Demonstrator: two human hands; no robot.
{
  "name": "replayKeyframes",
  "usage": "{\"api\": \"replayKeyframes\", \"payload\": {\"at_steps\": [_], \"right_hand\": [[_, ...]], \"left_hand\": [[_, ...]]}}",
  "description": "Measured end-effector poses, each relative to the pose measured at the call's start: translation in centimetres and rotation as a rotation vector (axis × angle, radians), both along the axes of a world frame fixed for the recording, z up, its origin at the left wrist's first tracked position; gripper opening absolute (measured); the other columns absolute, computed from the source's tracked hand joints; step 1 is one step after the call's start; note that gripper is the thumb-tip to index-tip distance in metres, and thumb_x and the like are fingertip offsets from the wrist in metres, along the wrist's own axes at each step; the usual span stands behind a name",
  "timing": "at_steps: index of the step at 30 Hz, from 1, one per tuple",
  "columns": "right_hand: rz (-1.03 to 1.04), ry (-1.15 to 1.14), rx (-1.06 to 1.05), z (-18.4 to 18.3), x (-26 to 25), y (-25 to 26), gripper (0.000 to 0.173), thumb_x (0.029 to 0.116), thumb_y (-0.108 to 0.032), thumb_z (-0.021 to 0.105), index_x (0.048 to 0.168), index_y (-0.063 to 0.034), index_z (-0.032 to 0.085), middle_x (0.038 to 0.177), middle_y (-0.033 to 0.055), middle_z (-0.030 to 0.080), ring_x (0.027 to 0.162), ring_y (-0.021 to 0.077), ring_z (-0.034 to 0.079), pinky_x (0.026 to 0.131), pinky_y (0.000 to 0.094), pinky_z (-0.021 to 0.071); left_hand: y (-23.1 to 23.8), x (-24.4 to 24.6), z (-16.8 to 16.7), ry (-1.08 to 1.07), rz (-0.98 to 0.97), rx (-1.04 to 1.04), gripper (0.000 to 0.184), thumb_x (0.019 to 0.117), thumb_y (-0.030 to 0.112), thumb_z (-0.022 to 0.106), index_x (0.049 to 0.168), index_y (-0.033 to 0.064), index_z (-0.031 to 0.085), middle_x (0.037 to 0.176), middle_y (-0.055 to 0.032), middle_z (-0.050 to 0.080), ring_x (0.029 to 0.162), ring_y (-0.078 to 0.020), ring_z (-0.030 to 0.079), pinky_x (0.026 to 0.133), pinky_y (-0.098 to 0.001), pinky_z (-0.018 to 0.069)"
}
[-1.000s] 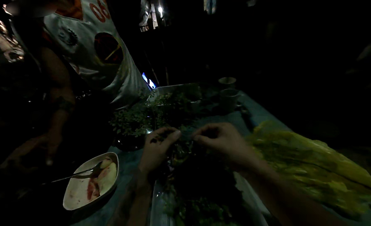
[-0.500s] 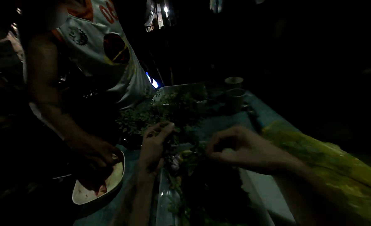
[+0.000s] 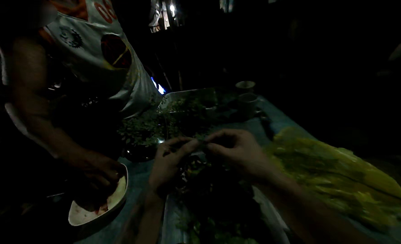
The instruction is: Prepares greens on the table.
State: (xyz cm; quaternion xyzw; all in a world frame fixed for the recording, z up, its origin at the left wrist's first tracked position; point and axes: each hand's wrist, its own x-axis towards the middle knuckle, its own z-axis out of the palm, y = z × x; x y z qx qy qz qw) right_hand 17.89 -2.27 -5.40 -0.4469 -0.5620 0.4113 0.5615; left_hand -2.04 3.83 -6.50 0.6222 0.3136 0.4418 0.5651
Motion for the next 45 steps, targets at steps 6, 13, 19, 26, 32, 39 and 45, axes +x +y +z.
{"api": "replayKeyframes", "payload": {"at_steps": [6,13,19,26,32,39,45], "right_hand": [[-0.038,0.142,-0.168,0.5,0.1,0.0,0.005,0.0919,-0.008,0.073,0.096,-0.0058,0.075,0.082,0.0064,0.070,0.070,0.0125,0.066,0.063,0.0257,0.0574],[-0.063,0.207,-0.202,0.3,-0.1,0.0,0.005,0.0934,-0.007,0.071,0.097,-0.0043,0.074,0.082,0.0084,0.070,0.068,0.0142,0.066,0.061,0.0270,0.0582],[-0.089,0.236,-0.190,0.5,0.3,0.2,0.004,0.0929,-0.005,0.072,0.096,-0.0027,0.072,0.082,0.0084,0.069,0.069,0.0148,0.066,0.063,0.0272,0.0584],[0.041,-0.056,-0.036,1.2,2.7,-0.7,0.007,0.0901,-0.005,0.073,0.096,-0.0047,0.075,0.082,0.0076,0.071,0.071,0.0159,0.068,0.066,0.0303,0.0610],[-0.087,-0.436,0.145,1.1,2.2,-1.3,0.010,0.0933,-0.024,0.075,0.102,-0.0199,0.078,0.095,-0.0070,0.075,0.083,0.0068,0.070,0.070,0.0269,0.0617],[-0.153,-0.546,0.232,0.0,0.3,-1.3,0.012,0.0979,-0.018,0.070,0.107,-0.0130,0.077,0.089,-0.0031,0.073,0.073,0.0032,0.067,0.067,0.0225,0.0594],[-0.216,-0.491,0.218,2.0,3.2,-3.0,0.019,0.1029,-0.017,0.063,0.114,-0.0086,0.075,0.089,0.0021,0.073,0.070,0.0081,0.066,0.064,0.0265,0.0577]], "left_hand": [[0.2,-0.2,0.2,0.004,0.065,0.036,0.014,0.1008,0.021,0.063,0.102,0.0113,0.073,0.072,-0.0019,0.061,0.051,-0.0047,0.051,0.046,-0.0182,0.0461],[0.5,-0.7,0.1,-0.035,0.130,0.030,0.013,0.1022,0.023,0.061,0.103,0.0148,0.072,0.070,0.0008,0.059,0.049,-0.0031,0.049,0.043,-0.0173,0.0439],[0.6,-1.2,0.2,-0.096,0.259,0.019,0.013,0.1025,0.026,0.061,0.103,0.0192,0.072,0.067,0.0034,0.055,0.049,-0.0023,0.047,0.043,-0.0169,0.0424],[1.0,-1.3,0.1,-0.171,0.433,-0.048,0.016,0.1006,0.032,0.065,0.111,0.0211,0.071,0.083,0.0054,0.067,0.061,-0.0027,0.060,0.051,-0.0191,0.0522],[0.5,-0.3,-0.1,-0.098,0.187,0.028,0.013,0.1003,0.024,0.065,0.104,0.0148,0.073,0.074,0.0006,0.061,0.053,-0.0039,0.050,0.046,-0.0181,0.0440],[-0.8,1.2,-0.2,0.037,0.037,0.213,0.011,0.0958,0.027,0.068,0.097,0.0183,0.076,0.076,0.0021,0.068,0.053,-0.0041,0.056,0.046,-0.0170,0.0482],[-0.1,1.3,-0.3,0.079,0.068,0.170,0.037,0.0962,0.024,0.065,0.132,0.0159,0.065,0.093,0.0026,0.070,0.067,-0.0052,0.063,0.056,-0.0174,0.0524]]}}
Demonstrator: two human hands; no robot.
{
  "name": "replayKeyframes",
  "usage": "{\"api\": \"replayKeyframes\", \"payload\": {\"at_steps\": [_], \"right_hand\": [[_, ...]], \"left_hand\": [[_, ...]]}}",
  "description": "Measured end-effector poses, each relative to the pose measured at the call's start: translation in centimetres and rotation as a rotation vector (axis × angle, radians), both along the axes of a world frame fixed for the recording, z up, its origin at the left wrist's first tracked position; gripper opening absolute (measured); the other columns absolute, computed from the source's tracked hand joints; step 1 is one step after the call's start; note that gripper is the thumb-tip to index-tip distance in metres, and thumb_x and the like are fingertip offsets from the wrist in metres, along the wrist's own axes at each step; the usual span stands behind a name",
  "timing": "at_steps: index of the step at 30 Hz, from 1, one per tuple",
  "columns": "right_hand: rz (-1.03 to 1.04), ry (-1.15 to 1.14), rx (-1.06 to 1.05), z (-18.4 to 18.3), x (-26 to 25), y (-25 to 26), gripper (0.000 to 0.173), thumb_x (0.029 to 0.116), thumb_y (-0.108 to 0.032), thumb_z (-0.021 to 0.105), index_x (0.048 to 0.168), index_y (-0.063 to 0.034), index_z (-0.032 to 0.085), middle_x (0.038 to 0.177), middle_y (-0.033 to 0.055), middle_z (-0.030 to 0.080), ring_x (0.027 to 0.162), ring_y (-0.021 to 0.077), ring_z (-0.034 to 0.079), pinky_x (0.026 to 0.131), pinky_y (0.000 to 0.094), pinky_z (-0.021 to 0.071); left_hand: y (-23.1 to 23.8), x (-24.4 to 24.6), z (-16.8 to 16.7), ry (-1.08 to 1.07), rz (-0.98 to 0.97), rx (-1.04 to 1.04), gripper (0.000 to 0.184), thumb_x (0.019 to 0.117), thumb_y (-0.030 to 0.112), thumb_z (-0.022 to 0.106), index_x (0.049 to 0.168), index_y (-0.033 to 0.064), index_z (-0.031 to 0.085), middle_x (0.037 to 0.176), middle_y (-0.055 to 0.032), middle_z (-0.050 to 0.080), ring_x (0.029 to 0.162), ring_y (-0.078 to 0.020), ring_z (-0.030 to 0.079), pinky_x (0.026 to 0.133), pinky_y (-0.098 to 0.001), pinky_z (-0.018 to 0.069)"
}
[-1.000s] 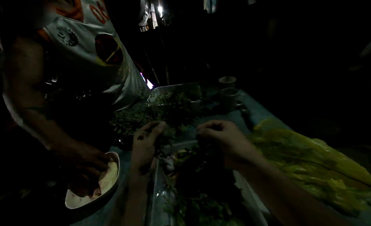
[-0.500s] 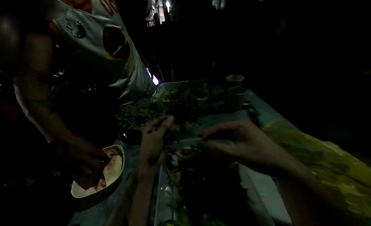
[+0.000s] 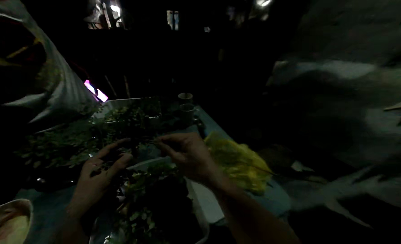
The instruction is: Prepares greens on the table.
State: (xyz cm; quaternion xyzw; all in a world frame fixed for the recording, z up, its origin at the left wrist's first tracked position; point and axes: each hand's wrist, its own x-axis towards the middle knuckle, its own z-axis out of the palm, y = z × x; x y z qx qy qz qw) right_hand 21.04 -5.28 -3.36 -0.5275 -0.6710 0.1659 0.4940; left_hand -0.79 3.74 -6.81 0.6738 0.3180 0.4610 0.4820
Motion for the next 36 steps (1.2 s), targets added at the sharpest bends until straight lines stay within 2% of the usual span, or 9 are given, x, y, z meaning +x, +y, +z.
{"api": "replayKeyframes", "payload": {"at_steps": [5,8,10,13,17,19,23,31,36], "right_hand": [[-0.373,-0.175,-0.117,0.5,7.8,-6.9,0.019,0.1021,-0.022,0.064,0.115,-0.0186,0.078,0.091,-0.0041,0.074,0.076,0.0059,0.067,0.069,0.0295,0.0590],[-0.663,-0.434,-0.331,-2.1,11.3,-8.3,0.019,0.0998,-0.021,0.068,0.116,-0.0161,0.077,0.103,0.0058,0.074,0.094,0.0208,0.071,0.085,0.0473,0.0592],[-0.677,-0.695,-0.406,-4.7,12.0,-8.9,0.029,0.0951,-0.022,0.072,0.122,-0.0115,0.075,0.120,0.0169,0.068,0.114,0.0374,0.063,0.099,0.0606,0.0490],[-0.674,-0.789,-0.277,-6.1,11.9,-9.7,0.037,0.0851,-0.024,0.082,0.119,-0.0118,0.076,0.123,0.0191,0.067,0.118,0.0436,0.059,0.099,0.0658,0.0464],[-0.656,-0.673,-0.015,-5.0,8.4,-9.1,0.031,0.0918,-0.022,0.071,0.120,-0.0099,0.075,0.122,0.0188,0.068,0.112,0.0426,0.063,0.092,0.0632,0.0510],[-0.522,-0.572,0.150,-4.0,5.6,-7.2,0.029,0.0930,-0.028,0.065,0.114,-0.0132,0.077,0.114,0.0111,0.071,0.104,0.0291,0.068,0.085,0.0506,0.0579],[-0.154,-0.329,0.215,-1.8,1.5,-1.5,0.021,0.0933,-0.029,0.067,0.111,-0.0209,0.075,0.104,-0.0080,0.070,0.095,0.0035,0.066,0.081,0.0265,0.0594],[0.202,0.191,-0.168,-0.8,-1.7,5.0,0.028,0.0913,-0.021,0.076,0.119,-0.0170,0.075,0.113,-0.0010,0.074,0.092,0.0146,0.071,0.078,0.0326,0.0625],[0.214,0.337,-0.242,-1.9,-2.2,4.6,0.023,0.0879,-0.012,0.080,0.110,-0.0114,0.076,0.097,0.0049,0.074,0.085,0.0157,0.071,0.076,0.0310,0.0619]], "left_hand": [[-0.1,-0.4,0.2,-0.011,-0.008,-0.006,0.039,0.0958,0.031,0.065,0.134,0.0200,0.063,0.103,0.0031,0.069,0.074,-0.0054,0.064,0.059,-0.0204,0.0541],[0.0,-0.6,0.4,0.010,-0.052,-0.077,0.040,0.0971,0.025,0.067,0.137,0.0213,0.060,0.112,0.0009,0.070,0.081,-0.0077,0.066,0.065,-0.0224,0.0559],[0.2,-0.5,0.2,0.025,-0.090,-0.113,0.040,0.0985,0.018,0.065,0.138,0.0204,0.059,0.112,-0.0008,0.069,0.079,-0.0089,0.066,0.065,-0.0231,0.0557],[0.3,-0.2,0.6,0.061,-0.084,-0.159,0.037,0.0980,0.005,0.061,0.134,0.0149,0.061,0.103,-0.0040,0.069,0.069,-0.0095,0.062,0.056,-0.0219,0.0508],[0.5,-0.6,0.3,0.078,-0.103,-0.162,0.035,0.0985,0.004,0.062,0.132,0.0139,0.064,0.097,-0.0042,0.069,0.069,-0.0105,0.062,0.059,-0.0243,0.0523],[1.0,-1.0,0.1,0.008,-0.154,-0.163,0.035,0.0975,0.003,0.064,0.132,0.0118,0.063,0.099,-0.0046,0.070,0.075,-0.0110,0.065,0.065,-0.0247,0.0570],[1.0,-1.1,0.6,0.004,-0.189,-0.206,0.033,0.0988,0.009,0.065,0.131,0.0134,0.064,0.096,-0.0035,0.072,0.067,-0.0085,0.062,0.057,-0.0201,0.0521],[1.6,-1.0,-0.3,-0.026,-0.255,-0.181,0.035,0.0964,0.006,0.067,0.131,0.0099,0.064,0.104,-0.0075,0.073,0.083,-0.0139,0.069,0.075,-0.0278,0.0594],[1.2,-0.8,-0.6,0.032,-0.230,-0.106,0.033,0.0929,0.006,0.071,0.124,0.0109,0.065,0.104,-0.0064,0.073,0.084,-0.0156,0.071,0.075,-0.0299,0.0610]]}}
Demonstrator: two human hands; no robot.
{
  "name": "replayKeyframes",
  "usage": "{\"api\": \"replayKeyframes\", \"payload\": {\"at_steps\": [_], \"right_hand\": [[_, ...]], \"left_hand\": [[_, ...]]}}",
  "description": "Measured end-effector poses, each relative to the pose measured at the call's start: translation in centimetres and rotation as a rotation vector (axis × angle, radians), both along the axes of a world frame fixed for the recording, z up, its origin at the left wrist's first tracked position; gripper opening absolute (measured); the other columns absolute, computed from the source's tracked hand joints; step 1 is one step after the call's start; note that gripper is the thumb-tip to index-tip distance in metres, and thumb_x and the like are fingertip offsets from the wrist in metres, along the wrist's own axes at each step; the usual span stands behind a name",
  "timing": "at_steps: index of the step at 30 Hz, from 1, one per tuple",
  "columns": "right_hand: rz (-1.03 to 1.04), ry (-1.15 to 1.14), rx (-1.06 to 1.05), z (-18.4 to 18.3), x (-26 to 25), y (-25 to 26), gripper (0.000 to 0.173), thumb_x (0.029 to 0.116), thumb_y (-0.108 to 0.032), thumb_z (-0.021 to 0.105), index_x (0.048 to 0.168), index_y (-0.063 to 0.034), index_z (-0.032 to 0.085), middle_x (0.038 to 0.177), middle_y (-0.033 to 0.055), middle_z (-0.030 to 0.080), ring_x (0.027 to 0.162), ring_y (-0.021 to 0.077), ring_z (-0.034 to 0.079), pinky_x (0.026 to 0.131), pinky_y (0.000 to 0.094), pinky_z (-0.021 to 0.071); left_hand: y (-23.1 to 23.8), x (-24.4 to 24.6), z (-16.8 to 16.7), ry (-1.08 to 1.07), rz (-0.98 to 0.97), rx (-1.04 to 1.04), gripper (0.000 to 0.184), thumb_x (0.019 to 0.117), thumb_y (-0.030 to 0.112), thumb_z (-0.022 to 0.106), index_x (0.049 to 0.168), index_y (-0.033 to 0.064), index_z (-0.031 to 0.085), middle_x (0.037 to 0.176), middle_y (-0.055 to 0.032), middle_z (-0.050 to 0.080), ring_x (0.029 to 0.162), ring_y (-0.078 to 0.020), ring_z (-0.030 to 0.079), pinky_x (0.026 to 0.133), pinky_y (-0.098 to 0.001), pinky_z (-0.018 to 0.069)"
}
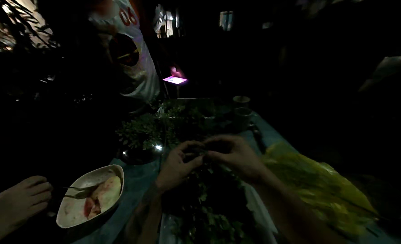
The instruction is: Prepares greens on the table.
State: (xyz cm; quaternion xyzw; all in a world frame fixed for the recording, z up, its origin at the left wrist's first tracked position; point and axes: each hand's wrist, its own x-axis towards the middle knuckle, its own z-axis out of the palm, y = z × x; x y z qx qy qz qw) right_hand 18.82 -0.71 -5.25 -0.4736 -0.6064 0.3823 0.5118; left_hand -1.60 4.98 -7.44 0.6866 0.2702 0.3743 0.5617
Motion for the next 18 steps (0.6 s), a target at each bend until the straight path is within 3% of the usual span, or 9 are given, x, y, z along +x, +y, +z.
{"api": "replayKeyframes", "payload": {"at_steps": [3,6,10,13,18], "right_hand": [[-0.073,-0.058,-0.011,0.0,0.1,-0.4,0.015,0.0919,-0.013,0.077,0.107,-0.0132,0.078,0.093,0.0024,0.075,0.079,0.0129,0.070,0.070,0.0287,0.0605],[-0.139,-0.191,0.016,-0.4,0.0,-0.7,0.009,0.0936,-0.013,0.074,0.102,-0.0154,0.079,0.086,-0.0016,0.074,0.070,0.0093,0.068,0.062,0.0259,0.0583],[-0.163,-0.280,-0.021,-0.4,-0.4,-1.0,0.007,0.0933,-0.018,0.076,0.099,-0.0189,0.079,0.084,-0.0049,0.073,0.070,0.0071,0.067,0.061,0.0254,0.0579],[-0.151,-0.252,0.026,-0.8,-0.6,-0.8,0.006,0.0926,-0.017,0.077,0.098,-0.0181,0.079,0.081,-0.0042,0.073,0.066,0.0075,0.066,0.058,0.0250,0.0572],[-0.131,-0.144,-0.056,-1.1,-0.7,-0.5,0.006,0.0925,-0.014,0.076,0.098,-0.0146,0.079,0.083,0.0000,0.073,0.069,0.0106,0.067,0.059,0.0265,0.0575]], "left_hand": [[-0.6,0.2,0.5,0.079,0.073,0.053,0.031,0.0933,0.007,0.072,0.123,0.0111,0.065,0.101,-0.0045,0.074,0.079,-0.0134,0.071,0.071,-0.0274,0.0605],[-0.8,0.3,0.3,0.163,0.157,0.205,0.019,0.0944,0.017,0.074,0.113,0.0153,0.073,0.088,0.0008,0.071,0.068,-0.0091,0.064,0.060,-0.0243,0.0559],[-0.9,0.4,0.4,0.288,0.256,0.243,0.011,0.0959,0.026,0.073,0.103,0.0182,0.077,0.086,0.0037,0.073,0.069,-0.0088,0.067,0.061,-0.0265,0.0577],[-0.3,0.2,0.3,0.308,0.218,0.190,0.017,0.0976,0.031,0.071,0.106,0.0182,0.078,0.087,0.0028,0.074,0.071,-0.0099,0.067,0.063,-0.0278,0.0577],[-0.2,0.2,0.0,0.274,0.197,0.205,0.015,0.0997,0.028,0.068,0.100,0.0151,0.076,0.081,0.0013,0.071,0.064,-0.0101,0.063,0.057,-0.0260,0.0535]]}}
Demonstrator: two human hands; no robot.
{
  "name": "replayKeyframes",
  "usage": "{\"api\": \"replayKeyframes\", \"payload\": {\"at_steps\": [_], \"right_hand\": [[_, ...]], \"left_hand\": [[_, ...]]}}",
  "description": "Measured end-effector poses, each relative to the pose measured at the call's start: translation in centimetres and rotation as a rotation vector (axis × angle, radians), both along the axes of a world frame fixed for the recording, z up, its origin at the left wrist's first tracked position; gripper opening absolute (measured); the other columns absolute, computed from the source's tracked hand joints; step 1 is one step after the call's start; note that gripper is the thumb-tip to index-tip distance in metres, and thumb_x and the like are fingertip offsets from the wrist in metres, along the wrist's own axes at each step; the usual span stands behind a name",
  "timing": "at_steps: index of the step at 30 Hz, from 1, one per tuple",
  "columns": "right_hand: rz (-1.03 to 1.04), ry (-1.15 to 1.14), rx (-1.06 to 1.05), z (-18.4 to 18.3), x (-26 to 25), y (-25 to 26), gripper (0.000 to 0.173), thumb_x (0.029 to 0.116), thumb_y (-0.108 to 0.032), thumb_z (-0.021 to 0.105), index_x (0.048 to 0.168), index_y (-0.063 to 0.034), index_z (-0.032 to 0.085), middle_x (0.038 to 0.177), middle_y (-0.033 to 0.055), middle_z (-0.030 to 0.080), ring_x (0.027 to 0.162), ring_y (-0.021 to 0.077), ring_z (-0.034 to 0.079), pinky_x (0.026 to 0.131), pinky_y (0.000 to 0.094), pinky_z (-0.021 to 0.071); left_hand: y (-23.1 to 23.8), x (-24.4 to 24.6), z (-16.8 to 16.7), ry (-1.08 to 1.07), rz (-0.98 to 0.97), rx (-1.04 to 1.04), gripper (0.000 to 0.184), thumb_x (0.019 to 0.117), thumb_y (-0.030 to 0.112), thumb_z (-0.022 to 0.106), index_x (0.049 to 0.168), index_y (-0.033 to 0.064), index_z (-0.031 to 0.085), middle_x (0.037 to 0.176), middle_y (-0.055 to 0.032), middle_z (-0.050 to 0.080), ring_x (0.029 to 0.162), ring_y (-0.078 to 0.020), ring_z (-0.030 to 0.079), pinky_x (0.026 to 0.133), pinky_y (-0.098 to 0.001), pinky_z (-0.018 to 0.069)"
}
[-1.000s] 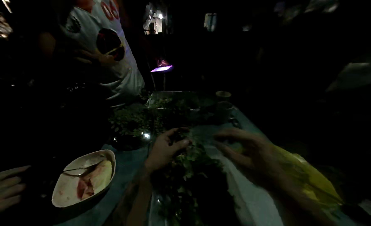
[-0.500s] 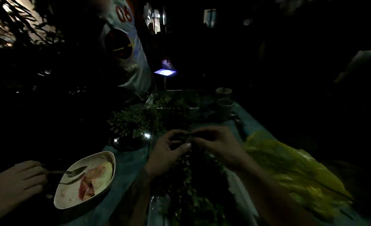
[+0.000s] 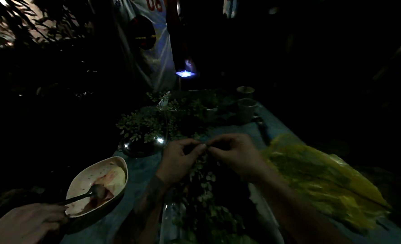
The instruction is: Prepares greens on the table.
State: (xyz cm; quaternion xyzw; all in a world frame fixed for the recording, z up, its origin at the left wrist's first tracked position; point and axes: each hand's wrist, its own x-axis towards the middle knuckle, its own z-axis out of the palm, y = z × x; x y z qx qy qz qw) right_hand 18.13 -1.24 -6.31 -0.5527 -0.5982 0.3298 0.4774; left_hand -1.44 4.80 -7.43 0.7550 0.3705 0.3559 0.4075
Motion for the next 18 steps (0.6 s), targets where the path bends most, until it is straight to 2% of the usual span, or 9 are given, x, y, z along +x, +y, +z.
{"api": "replayKeyframes", "payload": {"at_steps": [3,4,6,7,8,10,12,15,18], "right_hand": [[-0.024,0.094,-0.063,0.3,-0.2,-0.1,0.004,0.0915,-0.012,0.077,0.095,-0.0114,0.078,0.082,0.0023,0.071,0.068,0.0113,0.065,0.059,0.0259,0.0542],[-0.029,0.113,-0.074,0.4,-0.3,-0.1,0.003,0.0911,-0.012,0.077,0.094,-0.0108,0.077,0.081,0.0023,0.071,0.067,0.0108,0.064,0.058,0.0252,0.0534],[-0.028,0.143,-0.081,0.4,-0.4,-0.2,0.002,0.0909,-0.010,0.076,0.092,-0.0098,0.077,0.080,0.0024,0.070,0.067,0.0098,0.064,0.058,0.0240,0.0529],[-0.025,0.167,-0.091,0.4,-0.3,-0.2,0.002,0.0913,-0.010,0.075,0.093,-0.0087,0.076,0.081,0.0036,0.070,0.068,0.0110,0.064,0.060,0.0250,0.0539],[-0.025,0.187,-0.103,0.3,-0.2,-0.1,0.003,0.0917,-0.010,0.075,0.094,-0.0080,0.076,0.081,0.0046,0.070,0.069,0.0122,0.064,0.060,0.0260,0.0549],[-0.024,0.220,-0.113,0.3,-0.1,-0.1,0.004,0.0911,-0.010,0.076,0.094,-0.0066,0.075,0.081,0.0065,0.069,0.068,0.0148,0.064,0.061,0.0286,0.0560],[0.002,0.262,-0.101,0.3,-0.1,-0.2,0.004,0.0896,-0.006,0.076,0.093,-0.0040,0.075,0.079,0.0081,0.069,0.065,0.0156,0.064,0.060,0.0280,0.0564],[0.013,0.281,-0.096,0.4,0.1,-0.3,0.005,0.0891,-0.004,0.076,0.094,-0.0033,0.074,0.079,0.0090,0.069,0.064,0.0162,0.064,0.059,0.0280,0.0561],[-0.002,0.258,-0.085,0.5,0.3,-0.3,0.005,0.0894,-0.004,0.075,0.094,-0.0030,0.074,0.079,0.0080,0.069,0.064,0.0150,0.064,0.059,0.0274,0.0568]], "left_hand": [[-0.8,0.1,0.4,-0.068,-0.054,0.154,0.019,0.1033,0.022,0.062,0.103,0.0067,0.072,0.080,-0.0030,0.068,0.061,-0.0079,0.059,0.053,-0.0215,0.0486],[-2.9,0.1,3.1,-0.030,-0.035,0.162,0.020,0.1041,0.016,0.059,0.102,-0.0002,0.071,0.081,-0.0070,0.068,0.063,-0.0083,0.060,0.055,-0.0203,0.0489],[-8.4,1.1,12.2,0.227,0.120,-0.198,0.021,0.1061,0.006,0.051,0.112,-0.0068,0.066,0.093,-0.0125,0.066,0.077,-0.0132,0.058,0.075,-0.0248,0.0477],[-8.9,1.3,13.3,0.251,0.159,-0.246,0.021,0.1064,0.005,0.049,0.114,-0.0072,0.065,0.096,-0.0128,0.066,0.079,-0.0132,0.058,0.077,-0.0250,0.0474],[-8.3,1.0,12.1,0.211,0.152,-0.197,0.022,0.1065,0.007,0.050,0.114,-0.0071,0.065,0.096,-0.0130,0.067,0.080,-0.0134,0.059,0.077,-0.0256,0.0480],[-2.9,0.0,3.2,-0.044,0.062,0.179,0.020,0.1048,0.017,0.058,0.105,-0.0006,0.069,0.084,-0.0076,0.069,0.067,-0.0095,0.063,0.060,-0.0215,0.0518],[0.1,-0.2,-0.4,-0.098,0.066,0.150,0.019,0.1043,0.026,0.060,0.109,0.0102,0.069,0.084,-0.0007,0.068,0.068,-0.0091,0.063,0.059,-0.0242,0.0532],[0.4,-0.2,-0.2,-0.085,0.106,0.102,0.018,0.1037,0.027,0.061,0.109,0.0122,0.069,0.085,0.0013,0.069,0.071,-0.0083,0.064,0.064,-0.0252,0.0547],[-2.8,-0.3,3.3,-0.080,0.129,0.209,0.020,0.1045,0.017,0.058,0.106,0.0001,0.069,0.084,-0.0060,0.069,0.069,-0.0078,0.062,0.062,-0.0199,0.0509]]}}
